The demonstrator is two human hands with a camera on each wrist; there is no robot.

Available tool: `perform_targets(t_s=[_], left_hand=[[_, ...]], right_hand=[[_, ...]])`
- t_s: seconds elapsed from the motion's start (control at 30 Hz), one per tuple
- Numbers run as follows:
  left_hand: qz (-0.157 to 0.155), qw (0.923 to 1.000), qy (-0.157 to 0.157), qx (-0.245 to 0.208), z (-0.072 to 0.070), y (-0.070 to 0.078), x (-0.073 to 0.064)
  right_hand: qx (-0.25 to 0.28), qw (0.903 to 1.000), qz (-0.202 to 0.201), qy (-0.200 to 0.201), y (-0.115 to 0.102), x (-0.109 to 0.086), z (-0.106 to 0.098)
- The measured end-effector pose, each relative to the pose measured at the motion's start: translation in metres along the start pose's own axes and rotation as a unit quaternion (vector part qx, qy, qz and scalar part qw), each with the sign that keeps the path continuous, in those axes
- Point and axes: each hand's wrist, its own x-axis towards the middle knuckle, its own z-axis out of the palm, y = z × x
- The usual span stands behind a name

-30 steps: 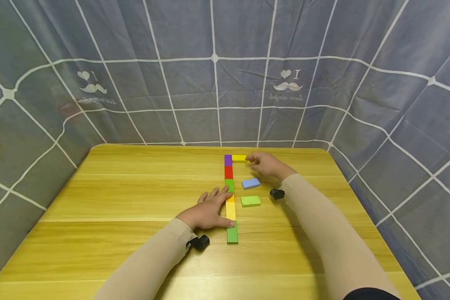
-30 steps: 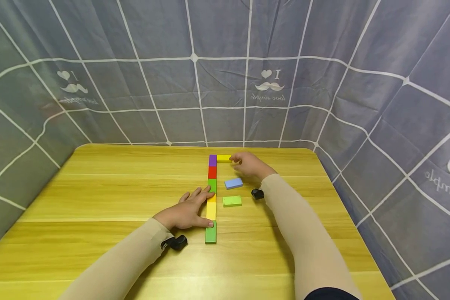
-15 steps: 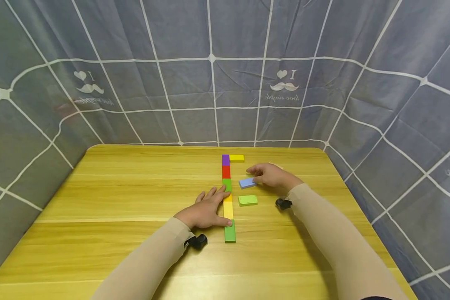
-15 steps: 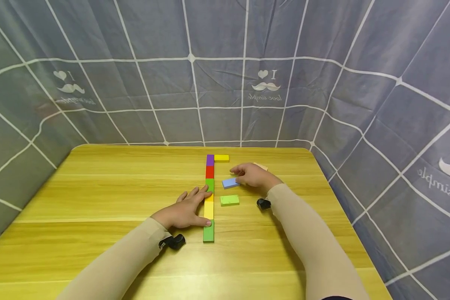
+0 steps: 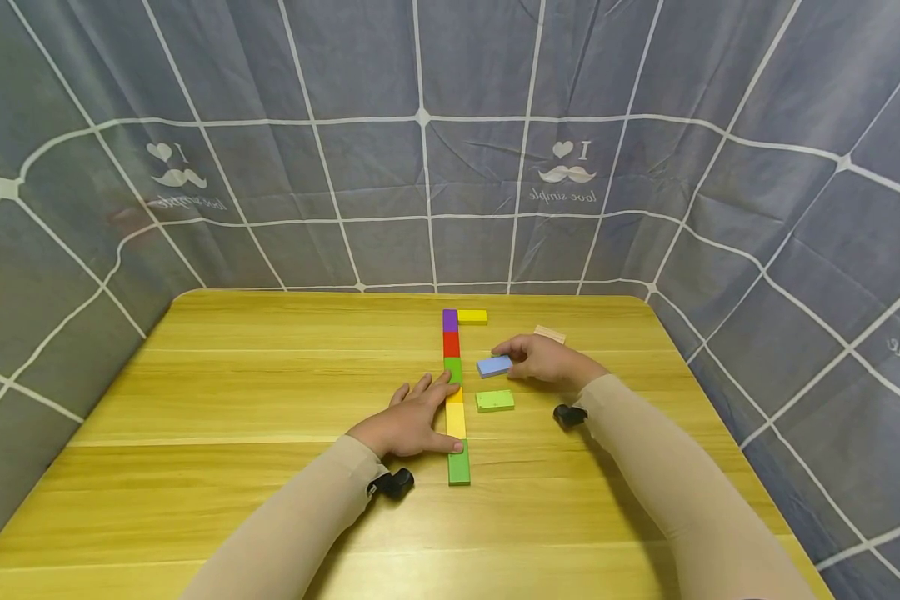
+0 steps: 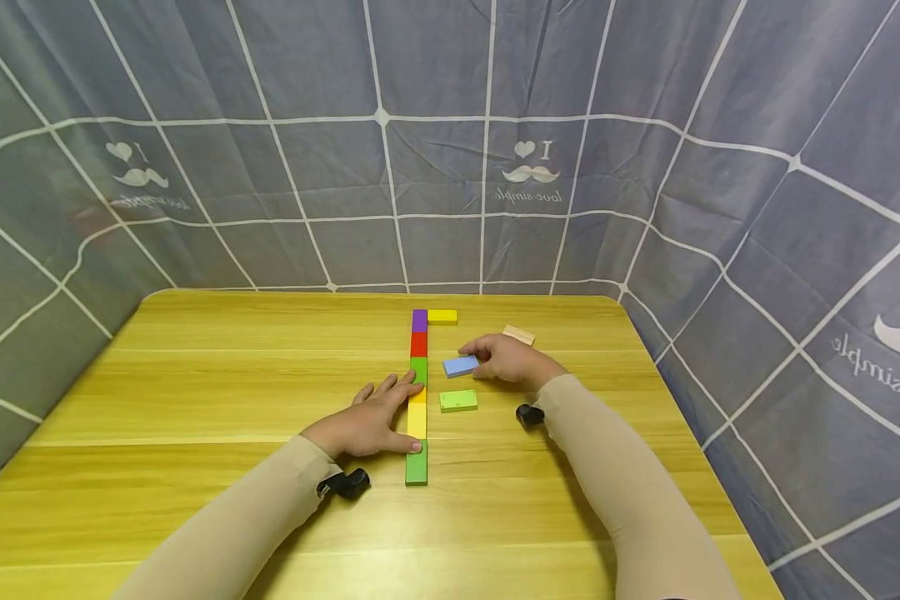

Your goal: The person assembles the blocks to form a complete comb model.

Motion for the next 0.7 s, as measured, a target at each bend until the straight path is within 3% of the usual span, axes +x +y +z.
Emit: perform_targets(t_s=[0.3,0.7], left_hand=[[0.001,1.0,0.0,0.003,-0.001,0.0006,-0.0002],[0.001,1.0,0.002,0.004,-0.0018,0.0017,-0.0023]], right_hand=[[-0.076,0.9969,-0.018,0.008,0.0025,0.0035,0.0023],[-0.078,0.9967,-0.02,0.011,-0.0019,0.0017,0.0052]])
